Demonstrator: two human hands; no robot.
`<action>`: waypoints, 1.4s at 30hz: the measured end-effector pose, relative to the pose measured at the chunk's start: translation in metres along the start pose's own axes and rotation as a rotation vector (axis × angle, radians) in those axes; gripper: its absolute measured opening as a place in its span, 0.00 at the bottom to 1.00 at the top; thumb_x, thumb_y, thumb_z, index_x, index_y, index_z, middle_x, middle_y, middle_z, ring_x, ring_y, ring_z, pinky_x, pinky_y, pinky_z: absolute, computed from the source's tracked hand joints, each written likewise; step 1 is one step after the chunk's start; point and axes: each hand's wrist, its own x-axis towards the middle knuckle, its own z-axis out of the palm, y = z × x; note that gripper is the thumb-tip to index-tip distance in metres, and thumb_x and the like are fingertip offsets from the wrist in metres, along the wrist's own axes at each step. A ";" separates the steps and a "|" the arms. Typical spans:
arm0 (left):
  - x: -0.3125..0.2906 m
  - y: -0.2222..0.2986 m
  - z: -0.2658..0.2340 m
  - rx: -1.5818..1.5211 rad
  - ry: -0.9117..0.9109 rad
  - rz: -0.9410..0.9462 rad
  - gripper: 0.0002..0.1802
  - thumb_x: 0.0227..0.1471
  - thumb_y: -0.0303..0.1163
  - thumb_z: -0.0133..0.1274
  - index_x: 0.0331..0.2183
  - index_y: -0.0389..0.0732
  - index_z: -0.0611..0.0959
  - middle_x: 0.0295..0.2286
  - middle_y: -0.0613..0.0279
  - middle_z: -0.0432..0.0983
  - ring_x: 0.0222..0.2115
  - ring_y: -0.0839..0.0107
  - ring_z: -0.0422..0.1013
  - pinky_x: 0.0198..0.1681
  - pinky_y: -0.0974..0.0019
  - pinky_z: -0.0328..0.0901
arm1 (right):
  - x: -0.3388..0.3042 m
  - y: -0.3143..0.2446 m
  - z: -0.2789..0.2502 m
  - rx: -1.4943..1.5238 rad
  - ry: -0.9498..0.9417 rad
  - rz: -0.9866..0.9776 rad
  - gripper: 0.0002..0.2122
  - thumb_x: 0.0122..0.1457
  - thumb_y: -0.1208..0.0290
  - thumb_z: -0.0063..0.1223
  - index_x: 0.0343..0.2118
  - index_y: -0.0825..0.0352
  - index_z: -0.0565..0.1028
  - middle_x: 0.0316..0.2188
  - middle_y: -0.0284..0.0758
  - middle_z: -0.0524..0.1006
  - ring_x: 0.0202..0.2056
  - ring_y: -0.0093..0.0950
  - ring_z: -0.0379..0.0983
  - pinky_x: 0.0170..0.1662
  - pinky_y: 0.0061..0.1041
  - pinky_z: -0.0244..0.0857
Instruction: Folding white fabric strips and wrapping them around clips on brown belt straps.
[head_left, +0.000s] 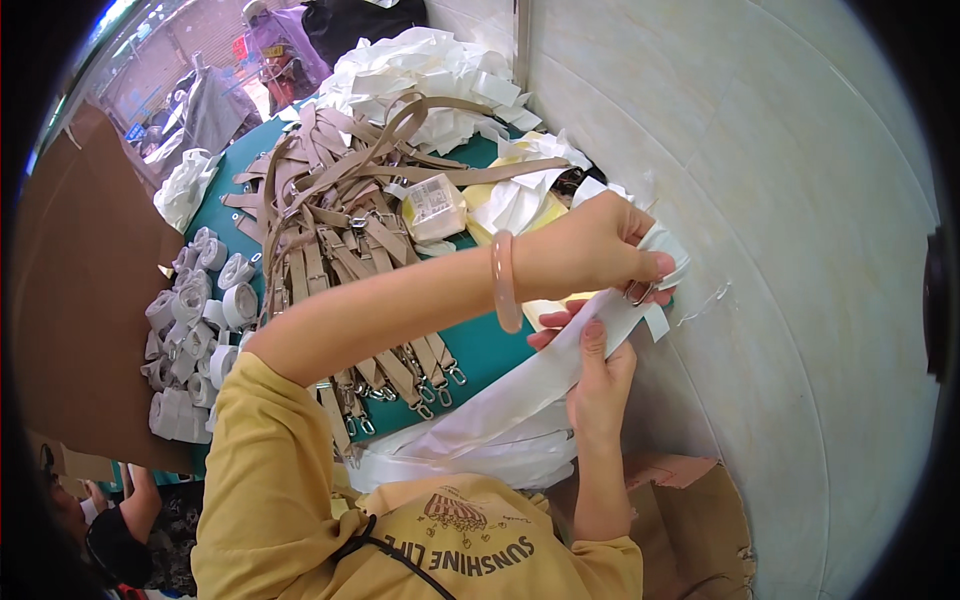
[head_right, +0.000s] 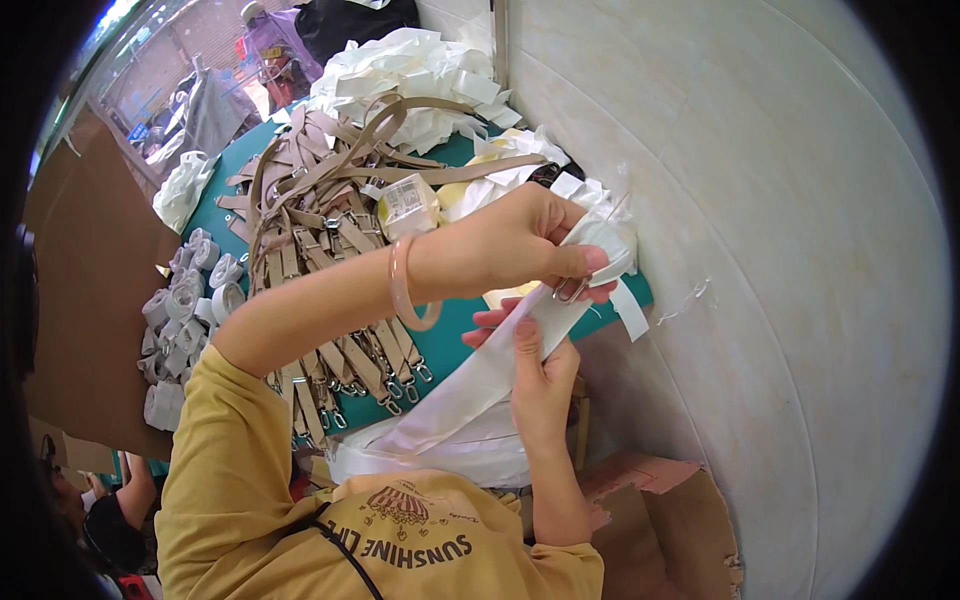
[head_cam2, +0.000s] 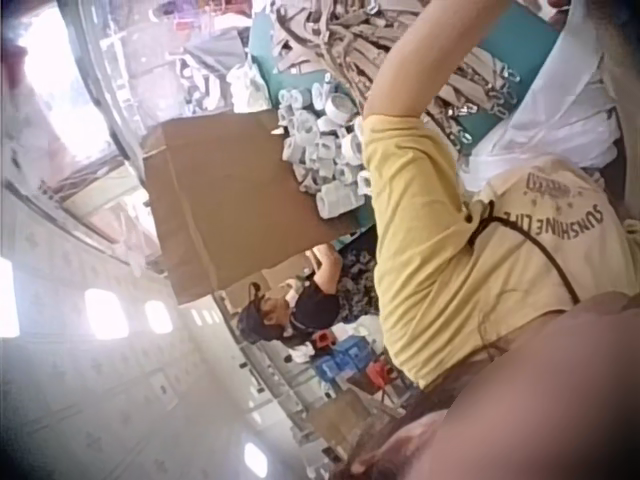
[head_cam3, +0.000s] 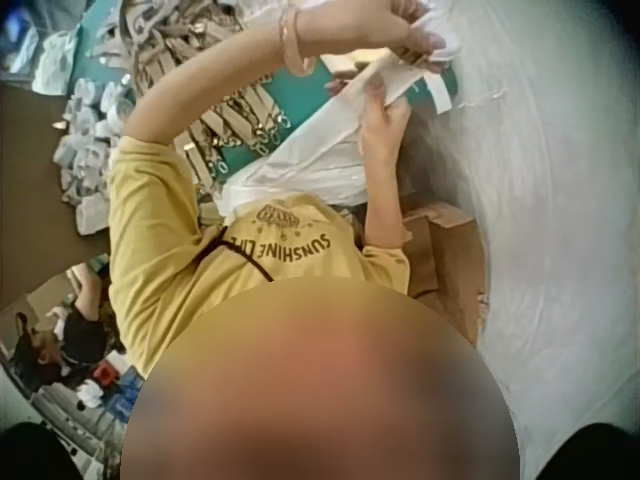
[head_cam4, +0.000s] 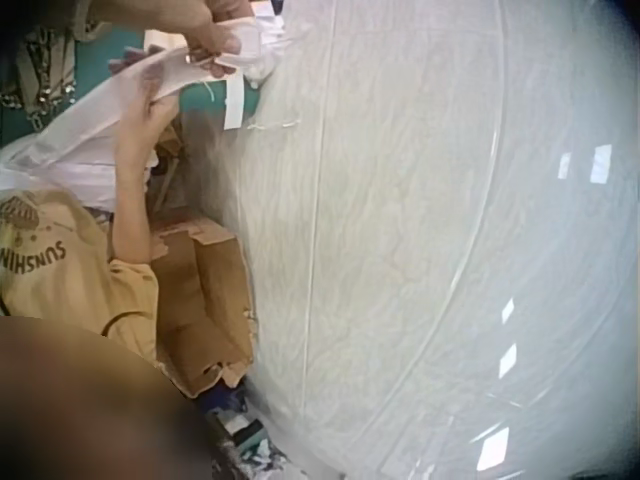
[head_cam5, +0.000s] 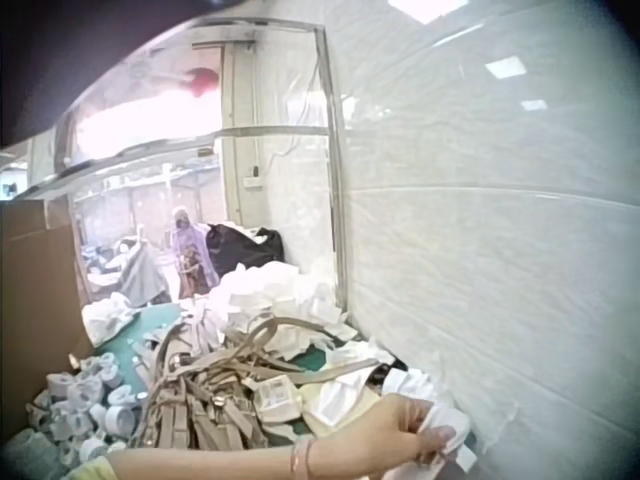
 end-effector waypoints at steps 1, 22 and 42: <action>0.002 -0.001 0.004 0.070 0.026 0.049 0.11 0.56 0.31 0.54 0.32 0.32 0.82 0.25 0.64 0.79 0.25 0.80 0.72 0.30 0.74 0.68 | -0.002 -0.001 0.002 0.028 -0.001 0.015 0.20 0.66 0.57 0.42 0.43 0.74 0.68 0.33 0.43 0.78 0.33 0.31 0.78 0.38 0.28 0.72; -0.013 -0.007 -0.007 0.657 0.115 0.547 0.10 0.50 0.27 0.56 0.23 0.34 0.73 0.18 0.51 0.72 0.18 0.57 0.69 0.23 0.62 0.61 | -0.054 -0.055 -0.003 0.257 -0.215 -0.115 0.28 0.63 0.57 0.46 0.52 0.83 0.62 0.42 0.54 0.75 0.43 0.43 0.75 0.48 0.40 0.68; -0.043 -0.046 -0.032 1.050 0.043 0.810 0.16 0.37 0.23 0.58 0.32 0.38 0.71 0.23 0.57 0.69 0.26 0.57 0.70 0.29 0.58 0.67 | -0.060 -0.062 -0.045 0.641 -0.831 0.330 0.54 0.50 0.28 0.38 0.64 0.75 0.41 0.61 0.56 0.53 0.60 0.55 0.55 0.60 0.56 0.48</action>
